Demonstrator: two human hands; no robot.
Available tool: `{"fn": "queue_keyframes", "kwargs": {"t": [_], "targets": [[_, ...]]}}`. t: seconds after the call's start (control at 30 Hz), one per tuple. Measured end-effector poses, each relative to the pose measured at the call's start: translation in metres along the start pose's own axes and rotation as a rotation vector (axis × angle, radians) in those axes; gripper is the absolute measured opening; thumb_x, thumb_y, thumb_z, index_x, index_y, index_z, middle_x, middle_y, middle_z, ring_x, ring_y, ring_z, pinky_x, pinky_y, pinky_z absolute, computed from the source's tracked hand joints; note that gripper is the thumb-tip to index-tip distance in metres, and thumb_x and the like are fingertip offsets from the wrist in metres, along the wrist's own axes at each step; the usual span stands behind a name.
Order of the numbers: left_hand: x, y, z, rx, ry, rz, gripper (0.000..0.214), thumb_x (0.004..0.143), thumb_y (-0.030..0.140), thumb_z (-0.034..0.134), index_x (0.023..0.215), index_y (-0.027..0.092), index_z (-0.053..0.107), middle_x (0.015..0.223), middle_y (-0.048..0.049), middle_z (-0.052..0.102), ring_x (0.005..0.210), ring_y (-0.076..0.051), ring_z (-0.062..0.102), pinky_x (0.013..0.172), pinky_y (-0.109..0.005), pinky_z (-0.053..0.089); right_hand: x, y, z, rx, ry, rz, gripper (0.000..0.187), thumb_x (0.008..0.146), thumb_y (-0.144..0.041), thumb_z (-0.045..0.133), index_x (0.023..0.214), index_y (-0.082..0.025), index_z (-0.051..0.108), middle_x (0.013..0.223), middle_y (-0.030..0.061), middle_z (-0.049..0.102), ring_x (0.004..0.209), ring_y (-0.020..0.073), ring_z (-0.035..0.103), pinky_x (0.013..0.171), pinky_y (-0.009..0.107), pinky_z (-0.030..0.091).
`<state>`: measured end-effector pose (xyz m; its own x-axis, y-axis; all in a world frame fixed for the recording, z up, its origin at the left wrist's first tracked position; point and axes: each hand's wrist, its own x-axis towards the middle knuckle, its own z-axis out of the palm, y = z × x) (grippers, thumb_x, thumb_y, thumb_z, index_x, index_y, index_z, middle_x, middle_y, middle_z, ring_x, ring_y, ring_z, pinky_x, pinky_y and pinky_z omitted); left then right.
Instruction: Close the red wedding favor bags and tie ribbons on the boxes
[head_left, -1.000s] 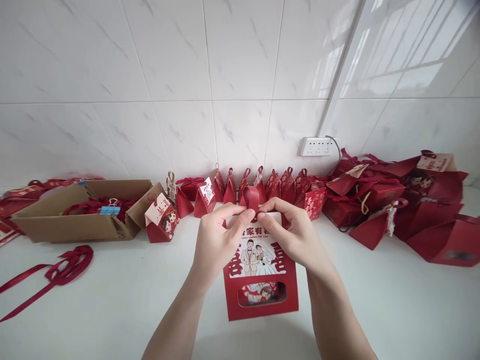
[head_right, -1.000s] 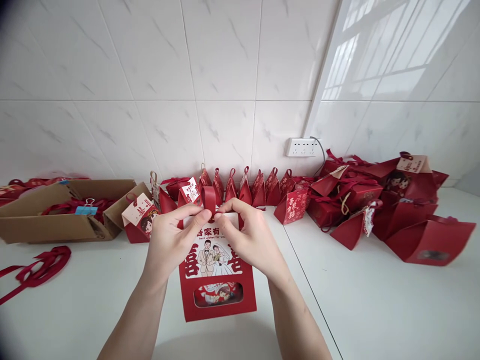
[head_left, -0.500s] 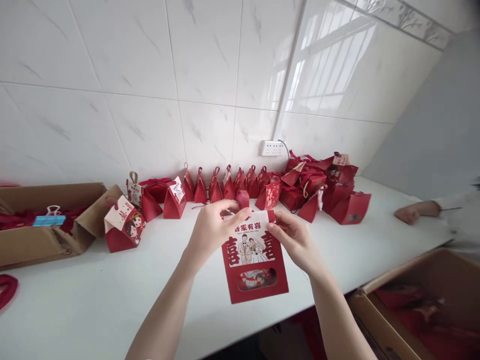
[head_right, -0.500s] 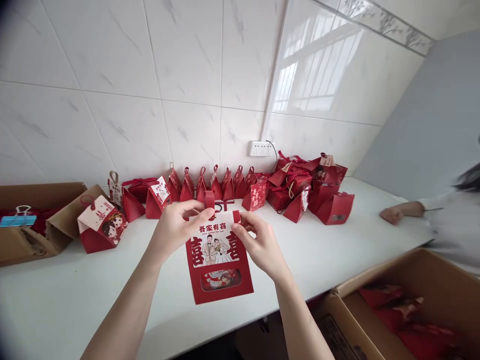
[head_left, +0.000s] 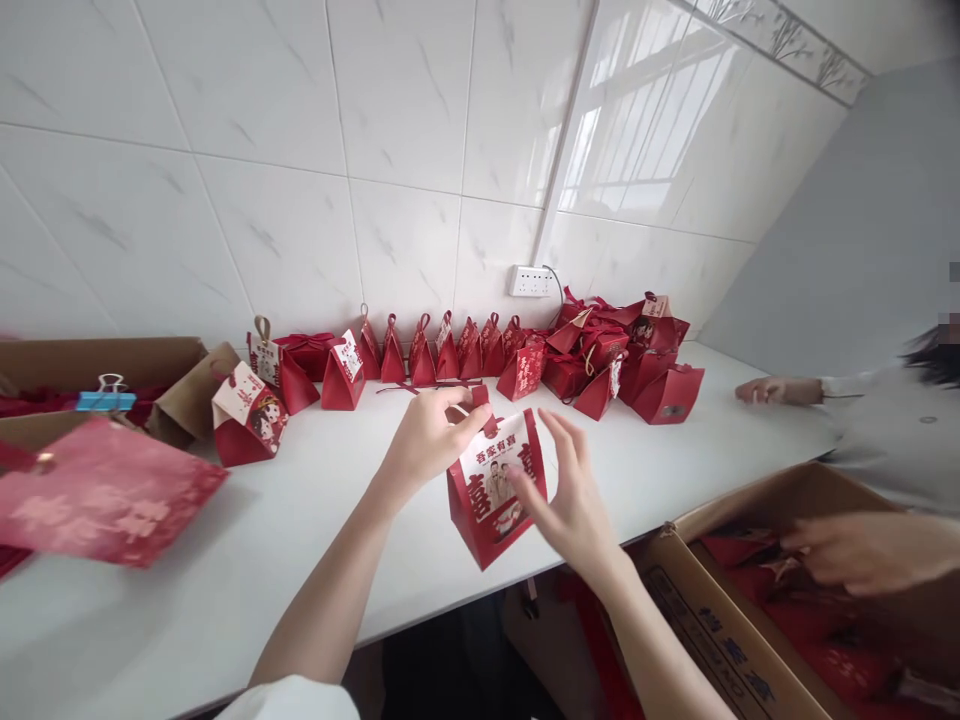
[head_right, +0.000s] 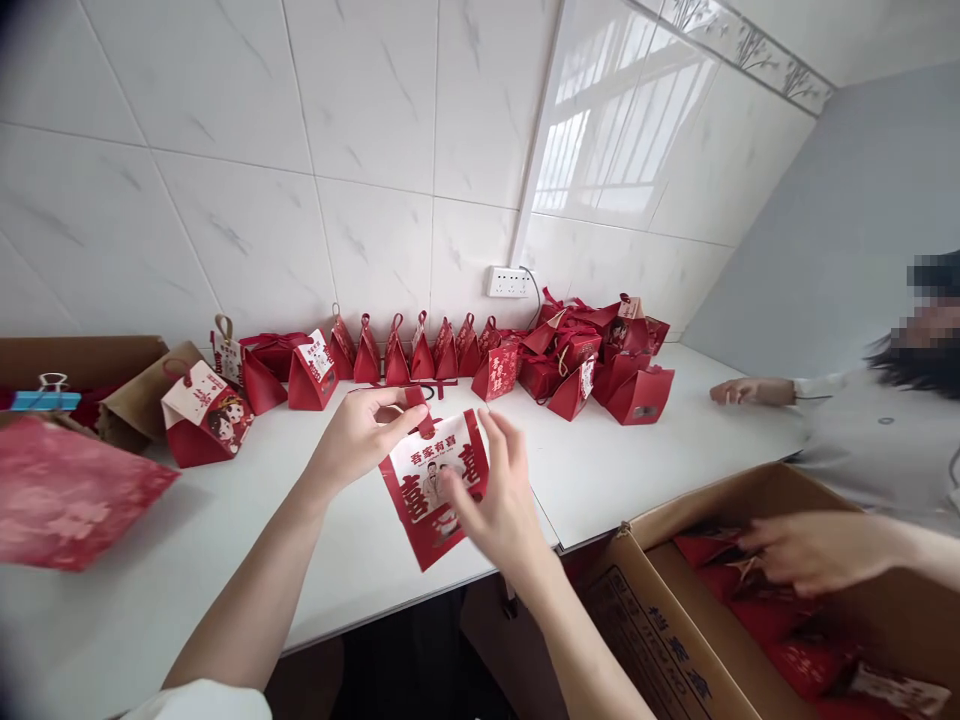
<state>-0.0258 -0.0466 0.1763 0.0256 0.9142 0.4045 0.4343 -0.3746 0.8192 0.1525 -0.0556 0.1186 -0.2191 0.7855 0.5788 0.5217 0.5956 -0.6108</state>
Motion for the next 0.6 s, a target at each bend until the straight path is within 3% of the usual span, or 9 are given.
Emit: {"fn": "queue_keyframes", "kwargs": {"t": [0.1, 0.17, 0.27, 0.33, 0.4, 0.47, 0.53, 0.6], "targets": [[-0.01, 0.001, 0.005, -0.051, 0.074, -0.053, 0.017, 0.082, 0.031, 0.055, 0.075, 0.017, 0.062, 0.076, -0.0022, 0.067, 0.07, -0.016, 0.065, 0.062, -0.025, 0.051, -0.019, -0.008, 0.02, -0.049, -0.132, -0.095, 0.083, 0.079, -0.039, 0.064, 0.145, -0.025, 0.017, 0.146, 0.0181, 0.024, 0.138, 0.0368, 0.027, 0.105, 0.057, 0.036], [-0.017, 0.003, 0.007, -0.132, 0.115, -0.084, 0.012, 0.082, 0.028, 0.055, 0.086, 0.018, 0.061, 0.077, -0.0006, 0.064, 0.07, -0.015, 0.065, 0.058, -0.023, 0.053, -0.025, -0.01, 0.029, -0.022, -0.168, -0.085, 0.082, 0.079, -0.033, 0.062, 0.145, -0.023, 0.016, 0.148, 0.0202, 0.022, 0.137, 0.0386, 0.028, 0.101, 0.058, 0.04], [-0.022, 0.009, 0.007, -0.167, 0.156, -0.073, 0.017, 0.081, 0.024, 0.055, 0.096, 0.02, 0.059, 0.075, 0.0018, 0.057, 0.067, -0.013, 0.063, 0.054, -0.021, 0.054, -0.025, -0.011, 0.031, 0.098, -0.203, -0.005, 0.06, 0.083, -0.025, 0.054, 0.138, -0.019, 0.03, 0.132, 0.0196, 0.047, 0.118, 0.0321, 0.053, 0.089, 0.048, 0.051], [-0.021, 0.014, 0.004, -0.135, 0.134, -0.038, 0.01, 0.081, 0.025, 0.055, 0.087, 0.019, 0.06, 0.073, 0.002, 0.055, 0.067, -0.012, 0.063, 0.056, -0.021, 0.055, -0.023, -0.012, 0.026, 0.167, -0.214, 0.065, 0.046, 0.083, -0.024, 0.052, 0.127, -0.017, 0.042, 0.112, 0.0143, 0.061, 0.097, 0.0264, 0.064, 0.08, 0.042, 0.055], [-0.019, 0.017, 0.002, -0.146, 0.092, -0.025, 0.012, 0.082, 0.029, 0.057, 0.081, 0.018, 0.06, 0.077, 0.0006, 0.057, 0.068, -0.012, 0.063, 0.058, -0.022, 0.056, -0.022, -0.011, 0.019, 0.213, -0.215, 0.125, 0.035, 0.081, -0.025, 0.053, 0.115, -0.017, 0.049, 0.099, 0.01, 0.067, 0.084, 0.0236, 0.066, 0.075, 0.038, 0.056], [-0.021, 0.017, 0.001, -0.187, 0.08, -0.028, 0.017, 0.083, 0.033, 0.058, 0.09, 0.018, 0.06, 0.082, -0.0012, 0.061, 0.072, -0.013, 0.066, 0.061, -0.024, 0.058, -0.023, -0.007, 0.011, 0.275, -0.238, 0.172, 0.032, 0.08, -0.029, 0.056, 0.109, -0.017, 0.052, 0.094, 0.0082, 0.069, 0.081, 0.0231, 0.068, 0.073, 0.036, 0.057], [-0.033, 0.011, 0.001, -0.139, 0.142, 0.022, 0.028, 0.084, 0.035, 0.059, 0.105, 0.017, 0.056, 0.09, -0.0043, 0.065, 0.082, -0.016, 0.067, 0.072, -0.028, 0.059, -0.025, 0.0, 0.002, 0.332, -0.245, 0.246, 0.035, 0.077, -0.037, 0.06, 0.105, -0.018, 0.055, 0.092, 0.0081, 0.071, 0.08, 0.0246, 0.069, 0.07, 0.035, 0.058], [-0.056, -0.001, -0.002, 0.092, 0.251, 0.13, 0.031, 0.086, 0.033, 0.057, 0.113, 0.017, 0.053, 0.103, -0.0087, 0.065, 0.102, -0.019, 0.063, 0.089, -0.034, 0.055, -0.028, 0.011, -0.008, 0.324, -0.188, 0.374, 0.039, 0.07, -0.046, 0.064, 0.097, -0.019, 0.058, 0.09, 0.0089, 0.072, 0.079, 0.0276, 0.07, 0.063, 0.034, 0.058]]}}
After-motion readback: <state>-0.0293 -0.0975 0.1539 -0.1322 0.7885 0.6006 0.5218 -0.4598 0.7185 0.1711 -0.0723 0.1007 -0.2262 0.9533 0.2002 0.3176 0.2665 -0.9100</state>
